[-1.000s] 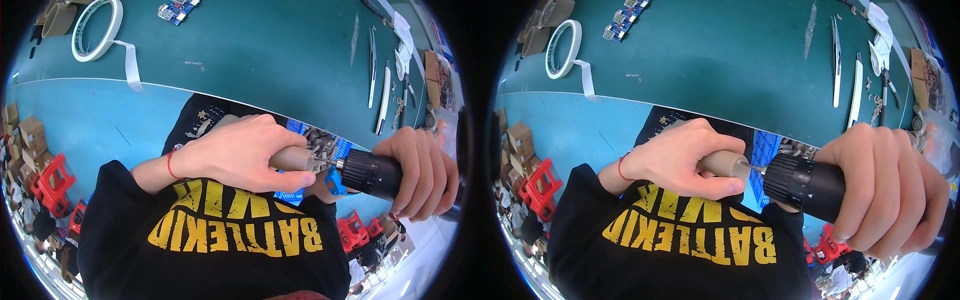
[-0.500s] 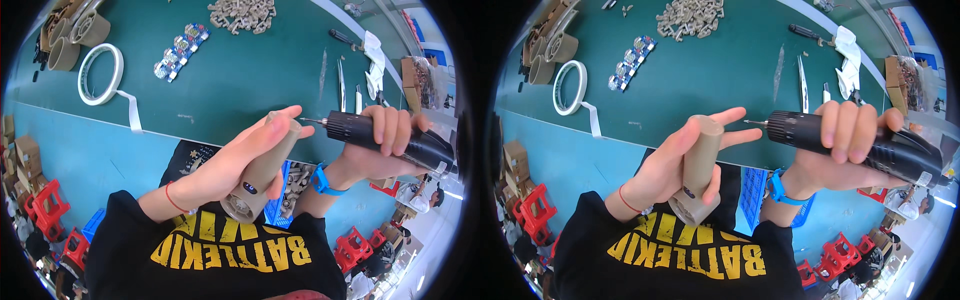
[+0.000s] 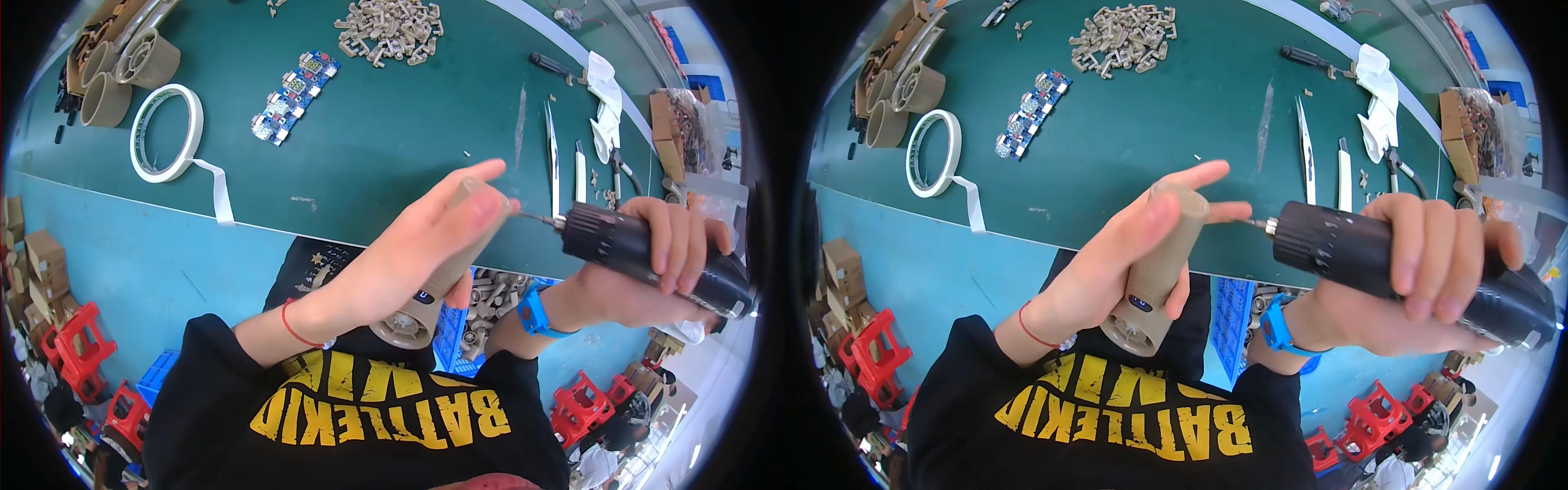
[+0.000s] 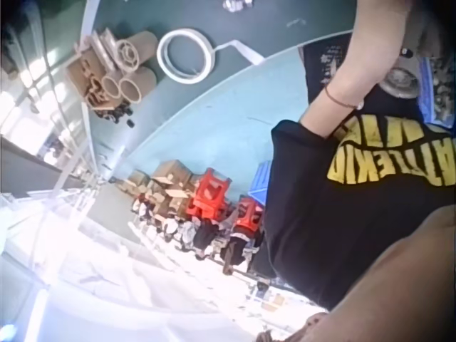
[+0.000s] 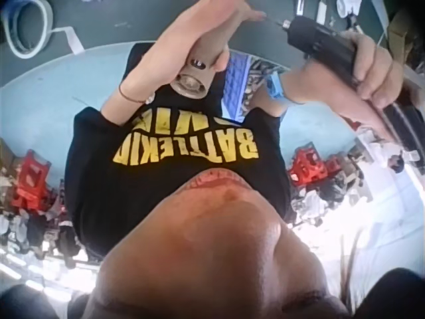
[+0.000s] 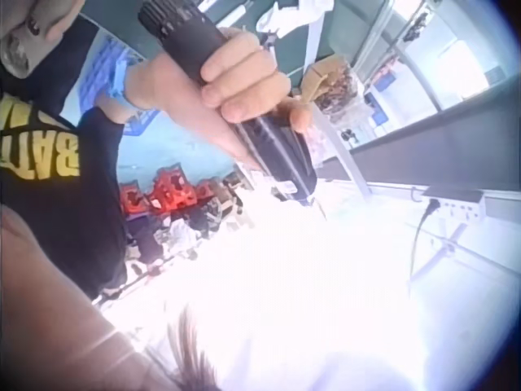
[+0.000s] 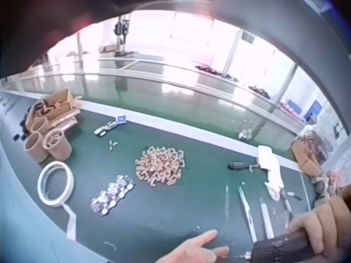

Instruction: Assembling a portable handheld electric fan by installing the motor, battery, and casing components.

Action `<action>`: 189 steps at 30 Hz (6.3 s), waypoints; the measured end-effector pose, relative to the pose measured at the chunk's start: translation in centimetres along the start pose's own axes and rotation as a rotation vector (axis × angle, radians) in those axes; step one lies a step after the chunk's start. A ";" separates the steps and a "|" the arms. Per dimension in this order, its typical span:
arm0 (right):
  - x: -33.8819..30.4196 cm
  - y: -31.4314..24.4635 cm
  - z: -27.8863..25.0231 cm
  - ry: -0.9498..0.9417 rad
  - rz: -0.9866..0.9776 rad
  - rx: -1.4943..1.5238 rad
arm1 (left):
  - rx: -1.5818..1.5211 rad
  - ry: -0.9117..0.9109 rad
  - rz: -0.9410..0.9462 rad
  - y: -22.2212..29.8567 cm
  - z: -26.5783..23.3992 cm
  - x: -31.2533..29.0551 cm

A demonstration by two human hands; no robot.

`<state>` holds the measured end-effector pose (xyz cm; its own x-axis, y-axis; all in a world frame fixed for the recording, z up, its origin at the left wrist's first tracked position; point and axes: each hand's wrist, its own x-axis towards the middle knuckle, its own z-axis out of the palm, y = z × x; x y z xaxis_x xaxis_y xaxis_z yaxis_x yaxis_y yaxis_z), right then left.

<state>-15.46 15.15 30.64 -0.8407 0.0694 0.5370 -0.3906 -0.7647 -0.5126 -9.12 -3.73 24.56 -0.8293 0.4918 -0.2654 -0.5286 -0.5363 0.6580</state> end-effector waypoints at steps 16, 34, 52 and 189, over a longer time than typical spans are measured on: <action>0.9 -4.0 0.8 0.013 0.481 0.069 | 0.716 -0.074 0.205 -0.3 0.2 -3.9; -0.2 -0.6 0.8 -0.180 0.227 0.331 | 0.821 -0.025 0.232 -0.3 -0.5 -3.2; 0.7 0.3 -1.5 0.024 -0.014 -0.126 | 0.007 0.069 -0.001 0.2 0.3 1.1; -8.1 0.2 -0.7 -0.162 0.430 -0.775 | 0.452 0.321 0.579 1.5 -5.9 -2.9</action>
<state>-8.98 14.93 25.68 -0.9325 -0.2588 0.2521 -0.2469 -0.0531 -0.9676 -8.55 -10.01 22.15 -0.9974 -0.0379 0.0615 0.0697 -0.2821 0.9568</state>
